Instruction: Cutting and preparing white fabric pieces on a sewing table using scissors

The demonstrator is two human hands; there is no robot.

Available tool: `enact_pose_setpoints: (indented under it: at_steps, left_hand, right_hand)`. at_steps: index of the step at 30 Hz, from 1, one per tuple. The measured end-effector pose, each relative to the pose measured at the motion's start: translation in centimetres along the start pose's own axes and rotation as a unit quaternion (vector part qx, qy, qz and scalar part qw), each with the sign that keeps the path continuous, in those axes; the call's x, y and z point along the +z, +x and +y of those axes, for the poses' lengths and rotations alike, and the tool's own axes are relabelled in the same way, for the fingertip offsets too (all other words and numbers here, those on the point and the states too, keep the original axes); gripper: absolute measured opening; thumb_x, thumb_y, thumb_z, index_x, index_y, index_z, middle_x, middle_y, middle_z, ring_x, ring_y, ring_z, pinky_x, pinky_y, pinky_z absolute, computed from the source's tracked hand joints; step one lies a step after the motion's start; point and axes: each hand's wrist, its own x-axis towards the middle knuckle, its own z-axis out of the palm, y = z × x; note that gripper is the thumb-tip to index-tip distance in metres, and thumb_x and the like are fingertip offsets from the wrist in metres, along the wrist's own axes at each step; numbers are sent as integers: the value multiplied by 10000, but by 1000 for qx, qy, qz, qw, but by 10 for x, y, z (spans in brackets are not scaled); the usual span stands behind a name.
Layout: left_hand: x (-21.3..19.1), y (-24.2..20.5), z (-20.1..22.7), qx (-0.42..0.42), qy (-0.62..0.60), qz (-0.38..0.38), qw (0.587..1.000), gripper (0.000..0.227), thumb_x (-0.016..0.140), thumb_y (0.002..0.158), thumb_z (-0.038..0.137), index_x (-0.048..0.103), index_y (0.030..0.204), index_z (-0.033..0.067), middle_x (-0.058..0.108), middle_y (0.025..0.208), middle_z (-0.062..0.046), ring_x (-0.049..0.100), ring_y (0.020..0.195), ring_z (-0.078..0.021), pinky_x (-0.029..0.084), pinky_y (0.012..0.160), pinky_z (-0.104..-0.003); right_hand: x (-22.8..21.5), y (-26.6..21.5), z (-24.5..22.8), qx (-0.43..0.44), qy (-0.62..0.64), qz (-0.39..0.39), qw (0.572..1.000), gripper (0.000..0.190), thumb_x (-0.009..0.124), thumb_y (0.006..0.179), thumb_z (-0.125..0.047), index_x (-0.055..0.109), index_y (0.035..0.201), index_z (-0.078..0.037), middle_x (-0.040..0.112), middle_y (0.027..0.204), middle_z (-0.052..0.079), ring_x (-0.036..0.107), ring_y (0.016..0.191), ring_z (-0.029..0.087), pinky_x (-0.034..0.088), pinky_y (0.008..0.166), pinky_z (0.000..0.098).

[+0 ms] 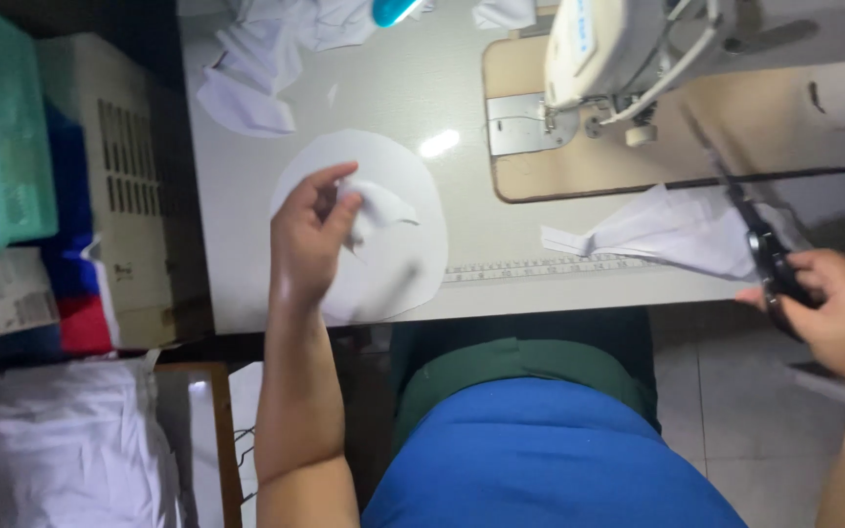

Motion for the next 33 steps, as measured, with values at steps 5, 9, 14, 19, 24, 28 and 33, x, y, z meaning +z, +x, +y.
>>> enact_pose_setpoints:
  at_steps: [5, 9, 14, 19, 24, 28, 33]
  left_hand:
    - [-25, 38, -51, -35, 205, 58, 976, 279, 598, 859, 153, 647, 1132, 177, 680, 951, -37, 609, 783, -139, 463, 788, -259]
    - [-25, 47, -57, 29, 198, 38, 979, 245, 584, 855, 83, 672, 1075, 144, 690, 1059, 31, 615, 900, -133, 470, 823, -241]
    - [-18, 53, -29, 36, 106, -25, 993, 242, 617, 855, 83, 680, 1078, 152, 663, 980, 49, 561, 815, -65, 451, 786, -194]
    - [-16, 78, -56, 25, 209, -4, 978, 261, 584, 841, 109, 690, 1072, 166, 663, 909, 15, 594, 787, -117, 444, 755, -230]
    - [-15, 88, -71, 54, 248, 25, 967, 285, 607, 823, 119, 671, 1096, 166, 689, 1032, -34, 617, 921, -168, 453, 790, -289]
    - [-14, 88, -73, 102, 254, 30, 961, 300, 624, 815, 60, 660, 1105, 124, 672, 999, -55, 616, 906, -184, 472, 784, -302]
    - [-13, 65, -45, 100, 205, 10, 974, 271, 620, 847, 83, 666, 1110, 133, 619, 923, 9, 489, 672, -115, 448, 715, -249]
  right_hand:
    - [6, 35, -42, 12, 13, 28, 999, 522, 806, 826, -121, 548, 1186, 156, 621, 1030, 273, 584, 985, 337, 435, 801, 385]
    - [15, 49, -59, 48, 41, 23, 998, 520, 791, 864, -137, 514, 1210, 135, 625, 1002, 275, 599, 939, 333, 437, 754, 376]
    - [16, 49, -61, 26, -21, 44, 998, 413, 816, 879, -193, 619, 1120, 80, 667, 948, 205, 606, 837, 254, 425, 673, 334]
    - [11, 43, -79, 60, 39, 41, 997, 365, 784, 891, -112, 593, 1133, 85, 648, 920, 191, 583, 650, 245, 456, 522, 334]
    - [13, 37, -69, 69, -84, 53, 993, 486, 795, 858, -308, 634, 1169, 29, 702, 991, 154, 660, 715, 251, 467, 651, 330]
    - [14, 38, -69, 100, -89, 47, 990, 507, 790, 836, -315, 618, 1180, 16, 702, 1034, 143, 649, 881, 250, 446, 690, 343]
    - [11, 49, -82, 90, -225, 45, 969, 348, 718, 845, -406, 700, 1036, -116, 735, 938, 56, 671, 859, 312, 457, 606, 385]
